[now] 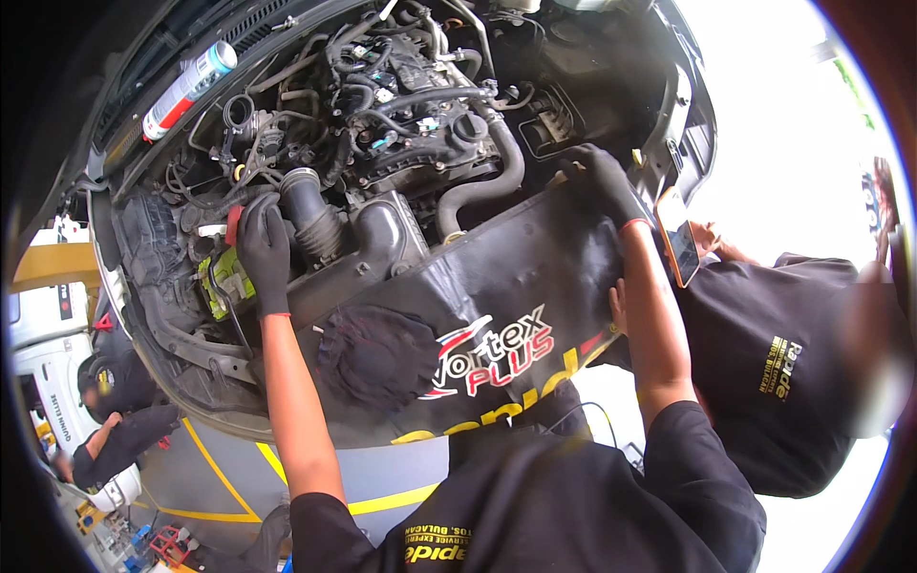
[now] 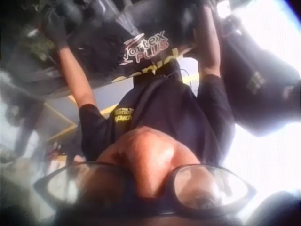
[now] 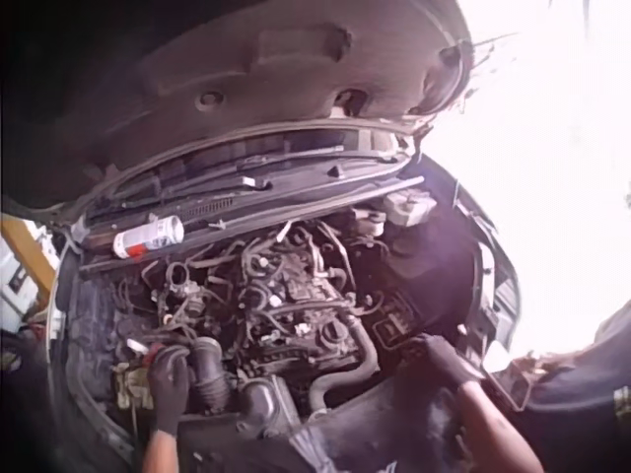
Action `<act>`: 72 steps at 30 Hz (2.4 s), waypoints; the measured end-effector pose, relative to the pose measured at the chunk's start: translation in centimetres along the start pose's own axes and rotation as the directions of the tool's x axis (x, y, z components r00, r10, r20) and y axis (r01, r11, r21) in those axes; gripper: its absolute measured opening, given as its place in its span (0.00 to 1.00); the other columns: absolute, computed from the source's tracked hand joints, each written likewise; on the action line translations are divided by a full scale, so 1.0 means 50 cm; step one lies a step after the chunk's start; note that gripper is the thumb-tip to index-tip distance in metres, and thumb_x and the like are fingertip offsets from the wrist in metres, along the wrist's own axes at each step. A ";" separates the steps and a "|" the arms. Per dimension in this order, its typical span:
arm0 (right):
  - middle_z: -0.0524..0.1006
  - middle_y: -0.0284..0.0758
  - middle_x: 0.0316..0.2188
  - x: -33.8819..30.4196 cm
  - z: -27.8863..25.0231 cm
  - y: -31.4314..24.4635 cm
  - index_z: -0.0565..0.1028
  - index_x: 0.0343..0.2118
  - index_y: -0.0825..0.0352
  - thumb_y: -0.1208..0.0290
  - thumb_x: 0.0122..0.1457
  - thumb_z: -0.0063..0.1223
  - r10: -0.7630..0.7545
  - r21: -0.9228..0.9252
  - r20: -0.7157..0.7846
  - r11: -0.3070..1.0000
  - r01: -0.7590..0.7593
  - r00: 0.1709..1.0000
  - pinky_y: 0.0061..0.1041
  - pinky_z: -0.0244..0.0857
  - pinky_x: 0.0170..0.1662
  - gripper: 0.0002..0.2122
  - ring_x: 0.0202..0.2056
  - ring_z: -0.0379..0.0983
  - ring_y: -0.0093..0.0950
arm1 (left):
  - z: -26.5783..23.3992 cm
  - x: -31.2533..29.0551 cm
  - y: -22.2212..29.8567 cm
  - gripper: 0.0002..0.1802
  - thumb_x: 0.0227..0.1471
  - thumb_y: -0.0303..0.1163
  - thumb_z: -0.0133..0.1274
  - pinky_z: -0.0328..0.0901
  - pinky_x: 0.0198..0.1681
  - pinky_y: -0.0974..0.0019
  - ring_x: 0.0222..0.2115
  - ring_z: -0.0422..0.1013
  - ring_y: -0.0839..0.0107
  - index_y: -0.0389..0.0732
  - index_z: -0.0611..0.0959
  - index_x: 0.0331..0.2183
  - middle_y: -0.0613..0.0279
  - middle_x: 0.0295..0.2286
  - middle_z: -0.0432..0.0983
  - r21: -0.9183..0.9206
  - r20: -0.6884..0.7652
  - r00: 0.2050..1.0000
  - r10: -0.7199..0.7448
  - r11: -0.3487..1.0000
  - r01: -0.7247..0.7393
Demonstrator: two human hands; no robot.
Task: The person works on a car engine with the hood open, removing and reinstalling hoses and a plastic intake component. They use a wrench to loosen bolts, disconnect a hose, and later retrieve a tool from a cart to continue adjustments. The person also handles a black plastic cover and places it back into the engine bay.
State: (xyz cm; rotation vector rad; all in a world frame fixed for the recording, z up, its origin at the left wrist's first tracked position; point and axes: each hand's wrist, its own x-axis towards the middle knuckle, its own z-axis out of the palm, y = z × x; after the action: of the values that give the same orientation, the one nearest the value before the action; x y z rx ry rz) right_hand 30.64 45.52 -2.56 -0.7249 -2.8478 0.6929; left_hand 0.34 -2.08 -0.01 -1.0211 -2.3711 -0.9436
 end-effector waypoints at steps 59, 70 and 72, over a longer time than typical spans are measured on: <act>0.83 0.35 0.49 -0.689 -0.152 -0.118 0.84 0.48 0.62 0.75 0.58 0.64 -0.541 0.249 -0.173 0.784 0.568 0.823 0.42 0.69 0.54 0.14 0.50 0.78 0.41 | -0.348 -0.364 1.188 0.21 0.66 0.47 0.53 0.72 0.37 0.56 0.32 0.79 0.59 0.38 0.86 0.41 0.57 0.35 0.81 -0.957 -0.151 0.713 0.685 -0.282 0.069; 0.81 0.36 0.48 -0.589 -0.205 0.033 0.83 0.46 0.63 0.70 0.59 0.64 -0.818 0.219 0.082 0.572 0.790 0.569 0.41 0.68 0.55 0.12 0.50 0.75 0.40 | -0.237 -0.273 1.321 0.30 0.64 0.53 0.46 0.71 0.30 0.55 0.28 0.78 0.55 0.32 0.83 0.46 0.51 0.36 0.81 -0.893 -0.322 0.686 0.653 -0.450 0.009; 0.81 0.34 0.47 -0.587 -0.215 0.030 0.83 0.44 0.62 0.70 0.58 0.60 -0.817 0.209 0.037 0.570 0.795 0.576 0.40 0.68 0.53 0.11 0.48 0.76 0.37 | -0.225 -0.276 1.356 0.27 0.63 0.50 0.49 0.71 0.30 0.56 0.27 0.78 0.56 0.33 0.83 0.44 0.51 0.35 0.82 -0.890 -0.297 0.716 0.632 -0.455 0.032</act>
State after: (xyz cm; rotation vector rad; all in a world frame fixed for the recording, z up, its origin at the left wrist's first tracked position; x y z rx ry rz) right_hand 59.46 36.95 6.11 0.6949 -2.7084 0.7900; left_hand 61.09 17.65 28.88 -2.5403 -0.2461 -2.6538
